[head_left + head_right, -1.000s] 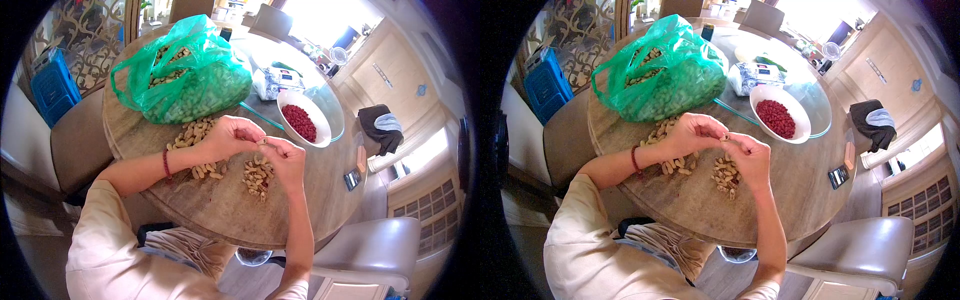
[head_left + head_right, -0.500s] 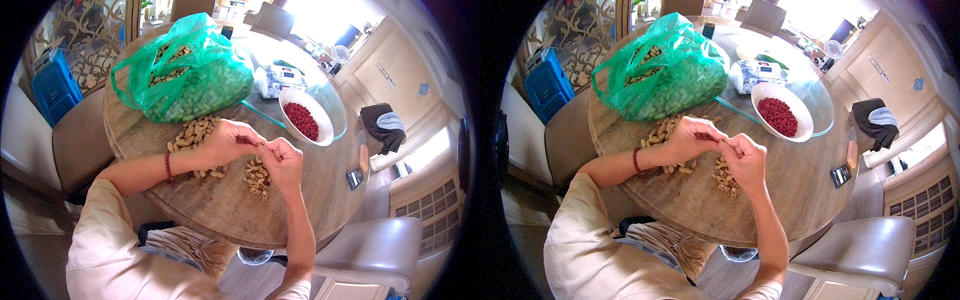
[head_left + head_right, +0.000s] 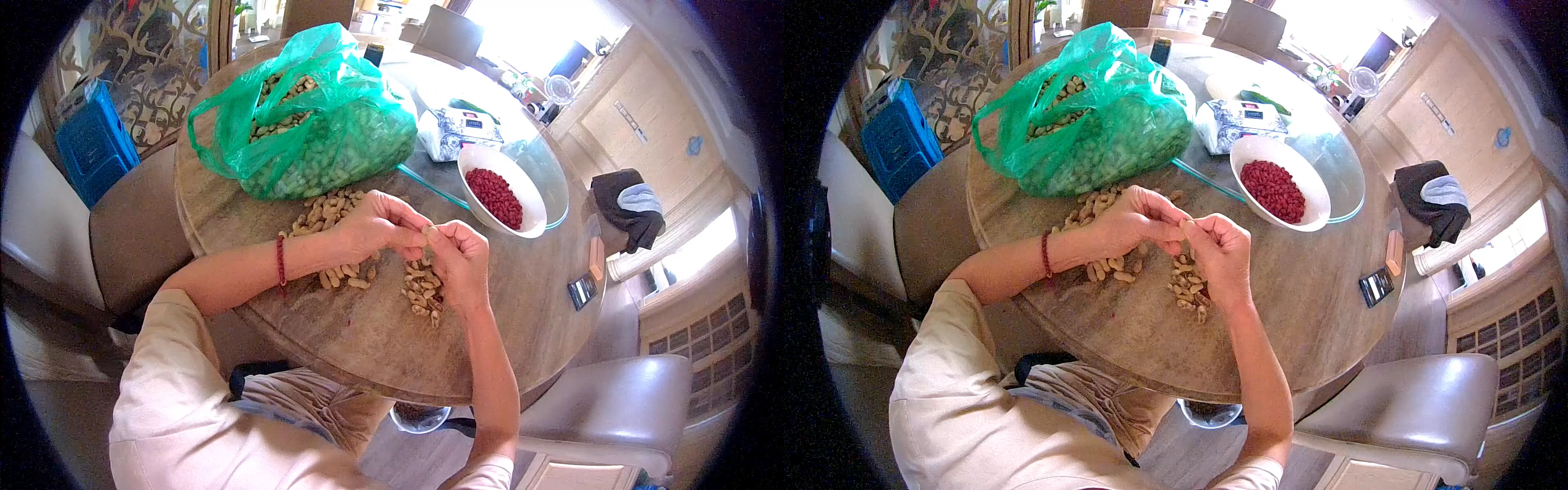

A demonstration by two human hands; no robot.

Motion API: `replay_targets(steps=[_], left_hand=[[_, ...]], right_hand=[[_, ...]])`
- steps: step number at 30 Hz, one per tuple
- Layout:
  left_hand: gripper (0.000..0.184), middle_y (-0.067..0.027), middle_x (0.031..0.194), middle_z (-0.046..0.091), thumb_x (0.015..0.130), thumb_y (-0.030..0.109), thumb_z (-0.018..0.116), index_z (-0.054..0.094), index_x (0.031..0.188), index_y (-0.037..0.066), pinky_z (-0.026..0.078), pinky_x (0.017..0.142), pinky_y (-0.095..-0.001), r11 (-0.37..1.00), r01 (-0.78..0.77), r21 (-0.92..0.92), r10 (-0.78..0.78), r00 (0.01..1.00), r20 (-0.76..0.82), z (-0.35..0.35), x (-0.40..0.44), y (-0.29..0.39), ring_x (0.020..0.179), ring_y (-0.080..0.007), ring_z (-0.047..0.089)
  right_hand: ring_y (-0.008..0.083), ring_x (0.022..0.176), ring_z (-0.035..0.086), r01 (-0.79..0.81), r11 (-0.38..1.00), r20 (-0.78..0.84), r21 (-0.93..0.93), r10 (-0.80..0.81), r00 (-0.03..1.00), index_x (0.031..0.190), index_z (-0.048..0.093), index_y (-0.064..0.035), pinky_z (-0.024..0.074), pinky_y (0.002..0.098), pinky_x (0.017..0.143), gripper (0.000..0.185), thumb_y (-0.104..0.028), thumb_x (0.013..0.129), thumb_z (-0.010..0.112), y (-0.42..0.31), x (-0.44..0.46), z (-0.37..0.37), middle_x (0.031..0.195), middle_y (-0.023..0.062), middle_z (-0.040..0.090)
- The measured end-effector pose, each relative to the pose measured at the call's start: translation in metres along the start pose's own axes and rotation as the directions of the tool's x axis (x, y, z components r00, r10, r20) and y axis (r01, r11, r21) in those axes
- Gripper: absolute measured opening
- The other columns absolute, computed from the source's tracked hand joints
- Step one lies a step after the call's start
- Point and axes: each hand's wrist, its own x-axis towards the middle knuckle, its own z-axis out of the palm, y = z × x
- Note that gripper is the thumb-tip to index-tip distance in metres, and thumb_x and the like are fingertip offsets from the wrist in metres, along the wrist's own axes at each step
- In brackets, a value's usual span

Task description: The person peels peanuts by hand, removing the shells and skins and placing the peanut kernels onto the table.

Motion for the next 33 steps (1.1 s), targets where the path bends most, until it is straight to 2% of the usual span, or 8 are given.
replay_targets(steps=[2,11,18,20,21,23,27,33], left_hand=[[0.015,-0.0120,0.076,0.065,0.074,0.002,0.068,0.066,0.088,-0.002,0.054,0.059,-0.0281,0.973,0.081,-0.215,-0.083,0.997,-0.001,-0.001,0.002,-0.006,0.062,-0.0169,0.064],[0.013,-0.0139,0.081,0.065,0.076,0.002,0.065,0.065,0.088,-0.002,0.056,0.063,-0.0309,0.887,0.148,-0.437,-0.145,0.989,0.040,-0.002,0.003,-0.011,0.067,-0.0209,0.065],[0.014,-0.0141,0.086,0.064,0.077,0.003,0.064,0.064,0.090,-0.002,0.056,0.065,-0.0326,0.838,0.126,-0.531,-0.114,0.992,0.055,-0.003,0.005,-0.016,0.068,-0.0213,0.065],[0.016,-0.0130,0.087,0.064,0.078,0.004,0.064,0.063,0.093,-0.002,0.056,0.066,-0.0326,0.858,0.091,-0.506,-0.100,0.995,0.011,-0.003,0.006,-0.019,0.071,-0.0205,0.064],[0.016,-0.0130,0.087,0.064,0.078,0.004,0.064,0.063,0.093,-0.002,0.056,0.066,-0.0326,0.857,0.092,-0.507,-0.100,0.995,0.011,-0.002,0.006,-0.018,0.071,-0.0205,0.064],[0.017,-0.0116,0.086,0.063,0.079,0.005,0.063,0.062,0.095,-0.001,0.056,0.067,-0.0325,0.886,0.072,-0.457,-0.123,0.989,-0.082,-0.001,0.005,-0.017,0.073,-0.0198,0.064],[0.016,-0.0109,0.086,0.064,0.079,0.005,0.064,0.062,0.094,-0.001,0.056,0.067,-0.0322,0.871,0.049,-0.488,-0.099,0.992,-0.076,-0.004,0.006,-0.012,0.073,-0.0187,0.064],[0.015,-0.0098,0.087,0.064,0.078,0.003,0.065,0.063,0.092,-0.001,0.056,0.067,-0.0293,0.948,-0.104,-0.302,0.088,0.994,-0.065,-0.003,0.007,-0.007,0.076,-0.0154,0.063]], right_hand=[[-0.0014,0.045,0.033,-0.014,0.994,0.028,0.106,0.011,1.000,0.076,0.061,-0.0024,0.0211,0.0173,0.040,0.011,-0.010,0.084,0.061,0.005,0.002,-0.002,0.056,-0.0079,0.047],[-0.0005,0.040,0.031,-0.156,0.891,0.138,0.426,0.106,0.985,0.079,0.057,-0.0062,0.0179,0.0167,0.034,0.008,-0.010,0.085,0.059,0.016,0.007,-0.007,0.053,-0.0072,0.043],[-0.0011,0.043,0.033,-0.134,0.828,0.156,0.545,0.058,0.986,0.079,0.059,-0.0046,0.0212,0.0162,0.036,0.007,-0.009,0.084,0.060,0.021,0.009,-0.006,0.056,-0.0062,0.046],[-0.0014,0.047,0.034,0.234,0.971,-0.063,-0.048,-0.236,0.970,0.081,0.062,-0.0015,0.0249,0.0163,0.040,0.006,-0.007,0.082,0.063,0.023,0.010,-0.006,0.057,-0.0060,0.049],[-0.0014,0.047,0.034,0.233,0.971,-0.063,-0.049,-0.236,0.970,0.081,0.062,-0.0015,0.0249,0.0163,0.040,0.006,-0.007,0.082,0.063,0.021,0.008,-0.003,0.057,-0.0060,0.049],[-0.0014,0.049,0.034,0.398,0.825,-0.105,-0.401,-0.473,0.875,0.082,0.064,0.0003,0.0262,0.0164,0.043,0.006,-0.005,0.080,0.065,0.016,0.001,0.004,0.057,-0.0073,0.049],[-0.0014,0.049,0.033,0.427,0.785,-0.115,-0.449,-0.524,0.844,0.084,0.065,-0.0006,0.0260,0.0160,0.043,0.008,-0.005,0.078,0.067,0.013,0.003,0.001,0.054,-0.0089,0.045],[-0.0014,0.049,0.034,0.335,0.822,-0.089,-0.461,-0.418,0.904,0.083,0.066,-0.0020,0.0261,0.0170,0.043,0.010,-0.005,0.074,0.069,0.007,0.003,-0.008,0.053,-0.0064,0.042]])
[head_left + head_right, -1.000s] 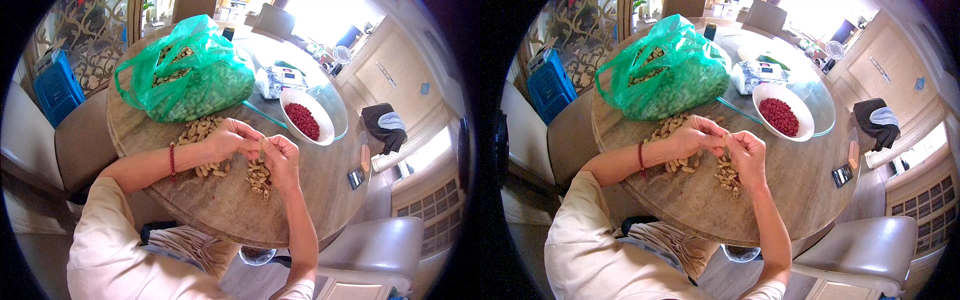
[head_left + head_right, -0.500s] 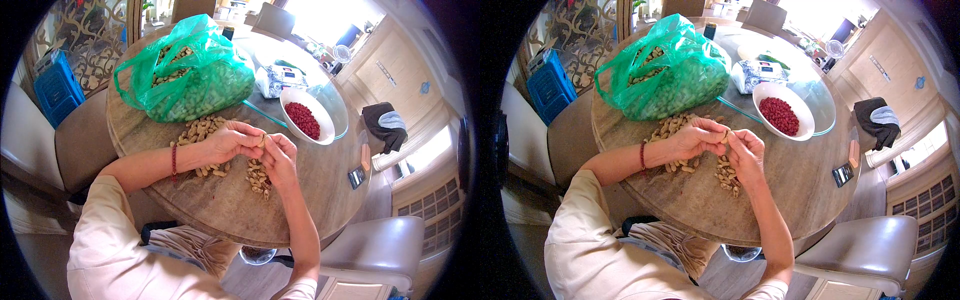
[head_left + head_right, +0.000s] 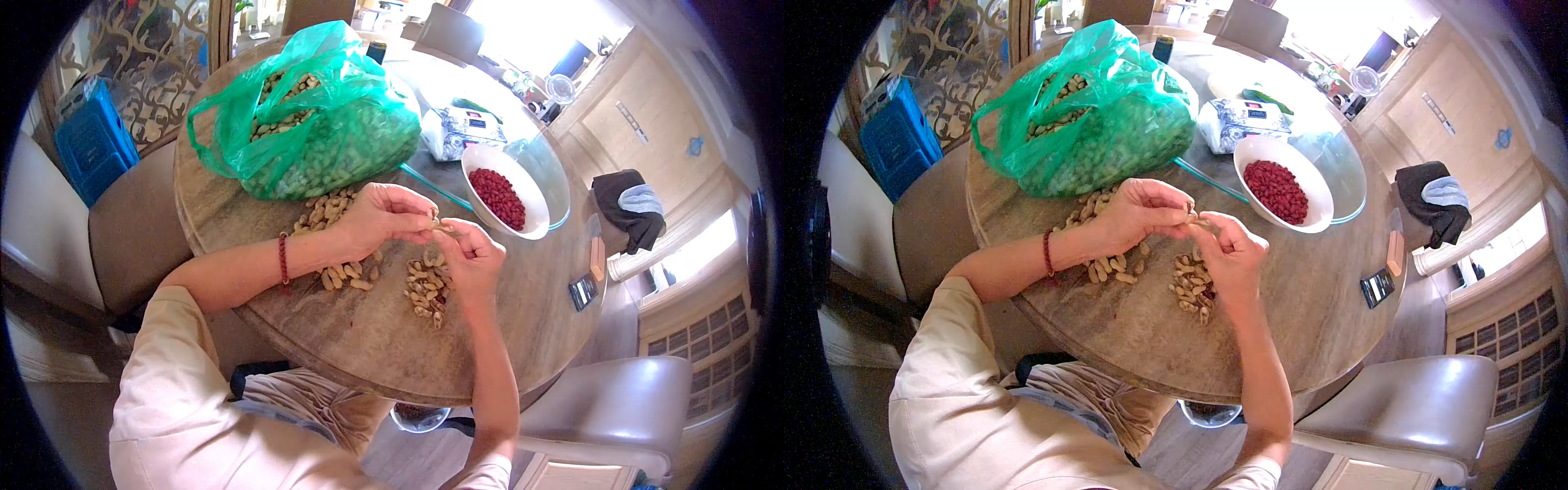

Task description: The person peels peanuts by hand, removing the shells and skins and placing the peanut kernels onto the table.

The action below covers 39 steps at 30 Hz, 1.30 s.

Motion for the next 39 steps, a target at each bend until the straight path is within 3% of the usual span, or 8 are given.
replay_targets(steps=[6,8,12,17,20,33,35,39], left_hand=[[0.011,-0.0087,0.085,0.065,0.078,0.002,0.065,0.064,0.089,0.000,0.053,0.066,-0.0250,0.984,-0.055,0.169,0.051,0.998,0.032,0.000,-0.001,0.000,0.073,-0.0124,0.062],[0.008,-0.0082,0.085,0.065,0.078,0.003,0.066,0.065,0.085,0.000,0.052,0.066,-0.0226,0.928,-0.098,0.359,0.091,0.995,0.038,0.000,-0.001,0.003,0.072,-0.0104,0.061],[0.006,-0.0063,0.082,0.065,0.077,0.002,0.066,0.066,0.083,0.000,0.050,0.064,-0.0204,0.904,-0.140,0.405,0.125,0.990,0.062,-0.002,-0.002,-0.002,0.070,-0.0084,0.060],[0.008,-0.0036,0.077,0.063,0.073,-0.001,0.068,0.066,0.080,0.001,0.047,0.063,-0.0209,0.781,-0.241,0.576,0.235,0.968,0.085,-0.002,-0.003,-0.007,0.072,-0.0084,0.058],[0.009,-0.0051,0.077,0.063,0.070,-0.003,0.069,0.066,0.078,0.001,0.047,0.063,-0.0220,0.682,-0.307,0.664,0.282,0.948,0.148,-0.003,-0.003,-0.005,0.072,-0.0100,0.059],[0.005,-0.0046,0.074,0.063,0.071,-0.003,0.068,0.066,0.074,0.001,0.046,0.061,-0.0211,0.672,-0.279,0.686,0.271,0.955,0.124,0.000,-0.004,-0.005,0.069,-0.0091,0.059],[0.003,-0.0060,0.077,0.064,0.075,0.000,0.066,0.065,0.078,-0.001,0.047,0.060,-0.0209,0.858,-0.077,0.508,0.094,0.996,-0.007,0.002,-0.005,-0.001,0.068,-0.0103,0.060],[0.007,-0.0087,0.080,0.064,0.076,0.002,0.065,0.064,0.080,-0.004,0.052,0.061,-0.0235,0.965,-0.019,0.263,0.030,0.999,-0.036,-0.002,-0.003,-0.008,0.070,-0.0127,0.062]], right_hand=[[0.0072,0.044,0.044,0.203,0.953,0.056,-0.222,-0.196,0.979,0.084,0.065,-0.0037,0.0354,0.0221,0.043,0.012,-0.008,0.074,0.068,-0.014,0.002,-0.001,0.053,0.0056,0.050],[0.0133,0.045,0.050,0.280,0.890,0.131,-0.360,-0.249,0.960,0.084,0.064,-0.0047,0.0394,0.0247,0.045,0.010,-0.009,0.075,0.066,-0.017,0.001,-0.001,0.057,0.0085,0.056],[0.0158,0.043,0.049,0.285,0.893,0.120,-0.349,-0.259,0.958,0.084,0.063,-0.0050,0.0389,0.0263,0.043,0.011,-0.009,0.074,0.067,-0.010,-0.001,0.002,0.054,0.0090,0.053],[0.0102,0.039,0.038,0.092,0.950,0.101,-0.299,-0.064,0.993,0.081,0.064,-0.0043,0.0334,0.0259,0.040,0.012,-0.010,0.071,0.068,-0.007,-0.004,0.005,0.045,0.0059,0.040],[0.0084,0.040,0.035,0.097,0.954,0.088,-0.283,-0.074,0.993,0.079,0.065,-0.0037,0.0322,0.0247,0.040,0.011,-0.009,0.070,0.068,-0.005,-0.005,0.007,0.045,0.0048,0.038],[0.0043,0.042,0.034,0.059,0.969,0.073,-0.240,-0.042,0.996,0.076,0.063,-0.0022,0.0316,0.0230,0.040,0.007,-0.006,0.071,0.066,-0.004,-0.007,0.011,0.045,0.0019,0.038],[0.0017,0.044,0.034,-0.092,0.992,0.069,-0.084,0.098,0.993,0.074,0.064,-0.0014,0.0296,0.0211,0.040,0.005,-0.005,0.071,0.066,0.005,-0.007,0.011,0.046,-0.0011,0.038],[0.0007,0.046,0.034,-0.093,0.990,0.093,-0.107,0.103,0.990,0.075,0.064,-0.0002,0.0285,0.0200,0.041,0.005,-0.004,0.071,0.065,0.005,-0.001,0.007,0.047,-0.0036,0.040]])
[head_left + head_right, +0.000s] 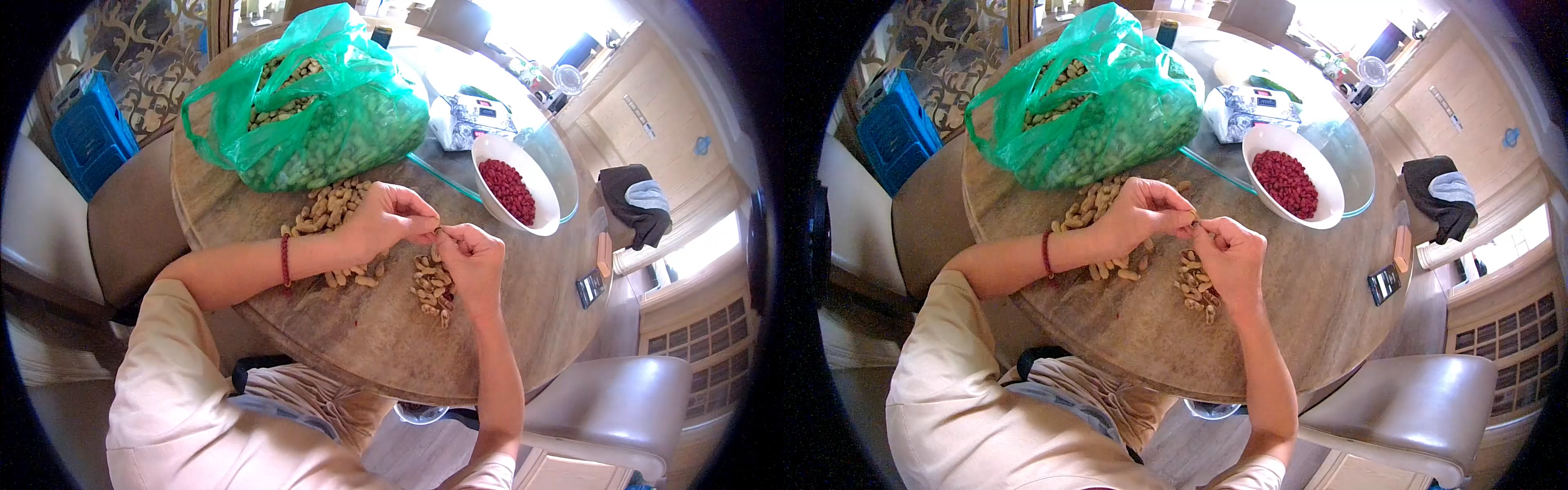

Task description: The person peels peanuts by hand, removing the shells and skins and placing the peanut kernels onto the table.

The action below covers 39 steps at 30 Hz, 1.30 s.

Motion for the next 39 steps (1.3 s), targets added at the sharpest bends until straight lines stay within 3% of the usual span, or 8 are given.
replay_targets(steps=[5,6,8,12,24,26,29,39], left_hand=[[0.009,-0.0125,0.085,0.064,0.080,0.003,0.063,0.063,0.086,-0.002,0.056,0.071,-0.0334,0.958,0.150,-0.244,-0.160,0.987,-0.019,-0.003,0.001,-0.002,0.075,-0.0201,0.064],[0.009,-0.0125,0.085,0.064,0.080,0.003,0.063,0.063,0.086,-0.002,0.056,0.071,-0.0334,0.958,0.150,-0.244,-0.159,0.987,-0.017,-0.003,0.001,-0.001,0.075,-0.0201,0.064],[0.011,-0.0130,0.085,0.064,0.080,0.004,0.063,0.063,0.088,-0.003,0.056,0.070,-0.0337,0.928,0.188,-0.323,-0.211,0.977,-0.037,-0.004,0.003,0.000,0.076,-0.0221,0.065],[0.012,-0.0138,0.085,0.064,0.080,0.005,0.063,0.063,0.088,-0.003,0.057,0.070,-0.0342,0.923,0.192,-0.335,-0.215,0.976,-0.034,-0.003,0.004,0.000,0.078,-0.0233,0.065],[0.012,-0.0147,0.085,0.064,0.081,0.008,0.062,0.063,0.088,-0.002,0.056,0.070,-0.0315,0.885,0.301,-0.356,-0.323,0.946,-0.002,-0.006,0.004,-0.002,0.080,-0.0226,0.065],[0.017,-0.0161,0.085,0.063,0.079,0.006,0.064,0.059,0.089,-0.006,0.056,0.071,-0.0342,0.869,0.318,-0.379,-0.351,0.936,-0.018,-0.006,0.004,-0.001,0.078,-0.0242,0.065],[0.011,-0.0125,0.084,0.064,0.081,0.008,0.062,0.063,0.088,-0.001,0.056,0.069,-0.0307,0.879,0.323,-0.352,-0.355,0.934,-0.030,-0.006,0.004,-0.002,0.079,-0.0213,0.065],[0.014,-0.0143,0.083,0.063,0.078,0.006,0.065,0.062,0.086,-0.005,0.056,0.065,-0.0288,0.912,0.273,-0.306,-0.284,0.959,0.007,0.000,-0.001,-0.003,0.073,-0.0211,0.065]], right_hand=[[-0.0004,0.050,0.040,-0.117,0.958,0.075,0.263,0.100,0.992,0.078,0.066,0.0020,0.0301,0.0174,0.043,0.007,-0.004,0.077,0.062,0.000,0.002,-0.001,0.058,-0.0060,0.053],[-0.0004,0.050,0.040,-0.116,0.958,0.074,0.262,0.100,0.992,0.078,0.066,0.0020,0.0301,0.0174,0.043,0.007,-0.004,0.077,0.062,-0.003,0.003,-0.004,0.058,-0.0060,0.053],[-0.0006,0.052,0.042,-0.334,0.879,0.159,0.339,0.296,0.942,0.079,0.067,0.0013,0.0311,0.0164,0.044,0.008,-0.004,0.078,0.062,-0.010,0.005,-0.011,0.062,-0.0050,0.056],[-0.0008,0.052,0.042,-0.362,0.852,0.180,0.378,0.316,0.932,0.080,0.067,0.0007,0.0313,0.0161,0.044,0.007,-0.004,0.078,0.062,-0.012,0.006,-0.013,0.062,-0.0050,0.055],[0.0000,0.051,0.039,-0.208,0.972,0.154,0.113,0.189,0.970,0.074,0.064,0.0014,0.0303,0.0184,0.045,0.007,-0.005,0.072,0.064,0.000,0.010,-0.018,0.054,-0.0071,0.049],[0.0017,0.048,0.038,-0.126,0.986,0.220,-0.105,0.146,0.965,0.075,0.065,0.0005,0.0303,0.0211,0.044,0.012,-0.010,0.068,0.067,0.006,0.011,-0.023,0.050,-0.0040,0.046],[0.0035,0.047,0.036,-0.076,0.976,0.285,-0.206,0.135,0.949,0.076,0.066,-0.0011,0.0302,0.0234,0.044,0.017,-0.014,0.065,0.070,-0.010,0.009,-0.029,0.048,-0.0010,0.044],[0.0029,0.046,0.034,-0.049,0.994,0.170,-0.097,0.065,0.983,0.075,0.066,-0.0008,0.0271,0.0228,0.042,0.020,-0.019,0.070,0.073,-0.004,0.009,-0.017,0.047,-0.0027,0.042]])
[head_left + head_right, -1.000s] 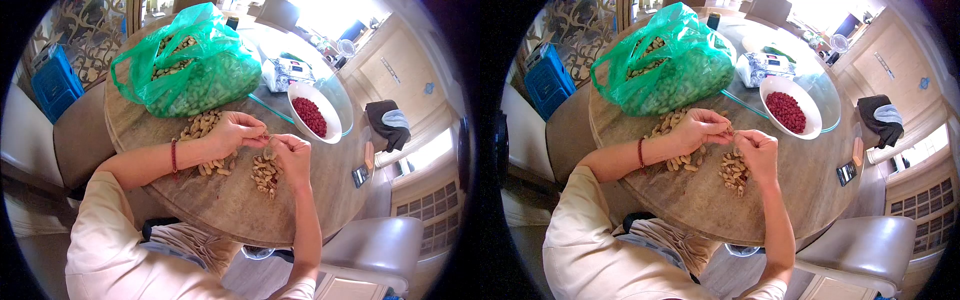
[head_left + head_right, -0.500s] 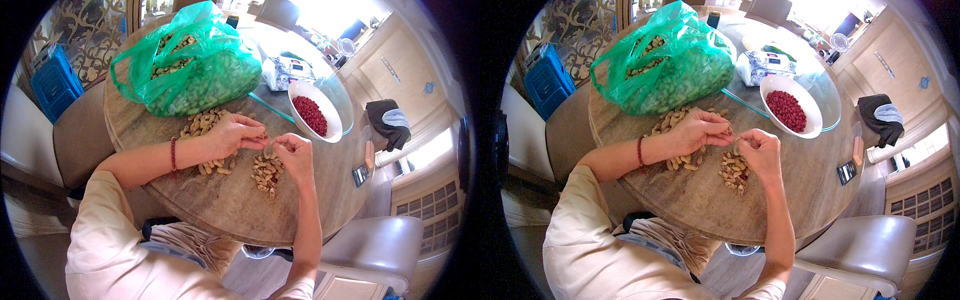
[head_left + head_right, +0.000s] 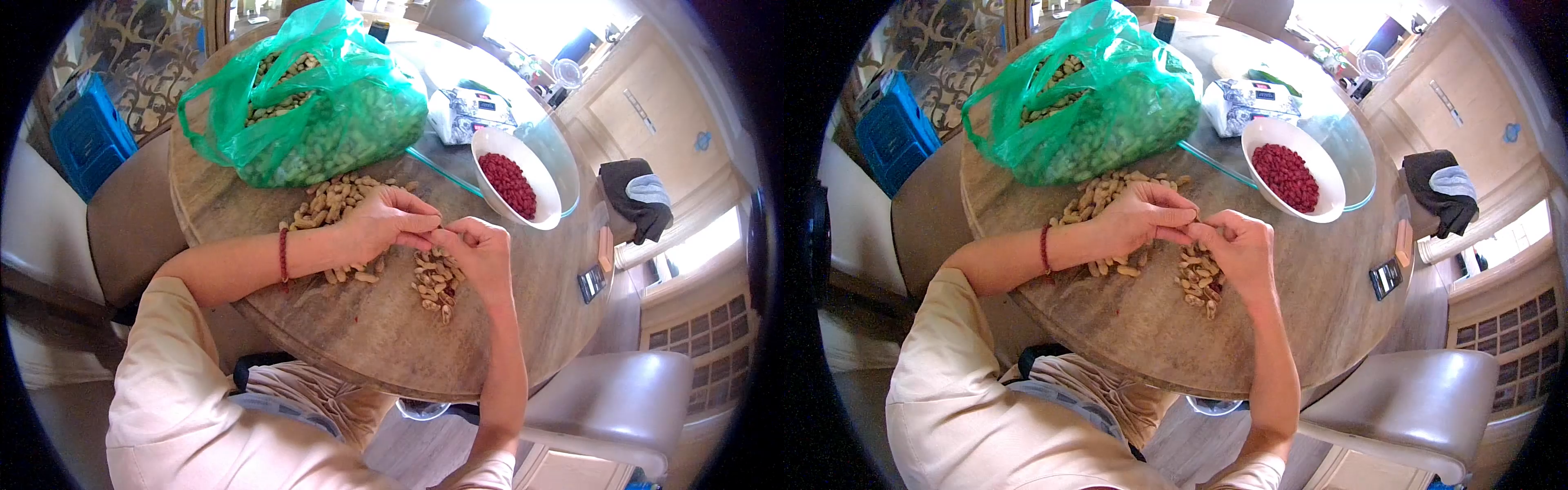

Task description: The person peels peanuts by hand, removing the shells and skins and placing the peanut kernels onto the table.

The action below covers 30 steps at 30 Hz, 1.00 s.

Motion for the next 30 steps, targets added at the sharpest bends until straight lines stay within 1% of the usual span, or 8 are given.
replay_targets(steps=[9,15,17,18,20,24,26,30], left_hand=[[0.013,-0.0148,0.083,0.063,0.079,0.006,0.064,0.062,0.086,-0.005,0.057,0.066,-0.0299,1.000,0.004,0.024,-0.005,1.000,0.024,-0.002,0.003,0.004,0.076,-0.0215,0.065],[0.012,-0.0128,0.083,0.064,0.081,0.007,0.061,0.063,0.089,-0.003,0.056,0.069,-0.0323,1.000,0.001,-0.027,0.000,1.000,0.011,-0.002,0.004,0.006,0.078,-0.0226,0.065],[0.013,-0.0156,0.083,0.063,0.081,0.006,0.062,0.060,0.088,-0.005,0.057,0.067,-0.0316,0.999,0.011,-0.051,-0.011,1.000,0.009,0.001,0.002,0.008,0.076,-0.0232,0.065],[0.013,-0.0156,0.083,0.063,0.081,0.006,0.062,0.060,0.088,-0.005,0.057,0.067,-0.0316,0.999,0.011,-0.051,-0.011,1.000,0.009,0.002,0.001,0.009,0.076,-0.0232,0.065],[0.015,-0.0153,0.085,0.064,0.082,0.007,0.060,0.061,0.092,-0.004,0.056,0.069,-0.0326,1.000,0.004,0.000,-0.004,0.999,0.043,0.002,0.001,0.010,0.077,-0.0235,0.065],[0.015,-0.0162,0.085,0.064,0.082,0.007,0.060,0.061,0.092,-0.004,0.056,0.068,-0.0318,1.000,0.000,0.028,-0.002,0.998,0.068,0.000,0.000,0.008,0.076,-0.0238,0.065],[0.015,-0.0159,0.083,0.064,0.082,0.006,0.061,0.061,0.093,-0.005,0.056,0.068,-0.0308,0.999,0.020,0.049,-0.024,0.996,0.088,-0.001,0.000,0.009,0.076,-0.0231,0.065],[0.016,-0.0158,0.083,0.064,0.082,0.005,0.061,0.062,0.094,-0.005,0.056,0.068,-0.0304,0.991,-0.014,0.132,0.003,0.996,0.087,0.002,-0.001,0.007,0.076,-0.0216,0.065]], right_hand=[[0.0017,0.047,0.036,-0.039,0.990,0.021,0.134,0.036,0.999,0.075,0.065,0.0014,0.0290,0.0207,0.043,0.010,-0.009,0.074,0.065,0.005,-0.002,0.007,0.050,-0.0039,0.047],[0.0015,0.046,0.038,0.047,0.956,-0.223,0.291,0.020,0.975,0.077,0.065,0.0004,0.0282,0.0189,0.041,0.009,-0.006,0.075,0.059,0.003,-0.001,0.006,0.054,-0.0032,0.049],[0.0022,0.044,0.034,-0.288,0.416,0.179,0.863,0.282,0.943,0.079,0.061,-0.0002,0.0251,0.0188,0.038,0.008,-0.006,0.076,0.056,0.002,-0.001,-0.007,0.051,-0.0052,0.040],[0.0022,0.044,0.034,-0.288,0.416,0.179,0.863,0.282,0.943,0.079,0.061,-0.0002,0.0251,0.0188,0.038,0.008,-0.006,0.076,0.056,0.004,0.000,-0.008,0.051,-0.0052,0.040],[0.0032,0.043,0.030,-0.364,0.098,0.340,0.926,0.203,0.918,0.080,0.057,-0.0012,0.0222,0.0192,0.036,0.007,-0.006,0.078,0.053,0.010,0.002,-0.008,0.050,-0.0072,0.030],[0.0012,0.047,0.034,-0.368,0.271,0.321,0.889,0.202,0.925,0.080,0.061,-0.0004,0.0227,0.0182,0.038,0.008,-0.006,0.078,0.057,0.004,0.001,-0.007,0.052,-0.0063,0.039],[0.0004,0.051,0.036,-0.115,0.906,-0.059,0.408,0.152,0.987,0.079,0.064,0.0007,0.0243,0.0170,0.042,0.007,-0.006,0.076,0.062,-0.007,-0.002,0.000,0.055,-0.0046,0.047],[0.0012,0.052,0.039,0.006,0.972,-0.052,0.233,0.006,0.999,0.076,0.065,0.0022,0.0312,0.0182,0.046,0.009,-0.007,0.077,0.063,0.006,-0.001,0.004,0.056,-0.0056,0.049]])
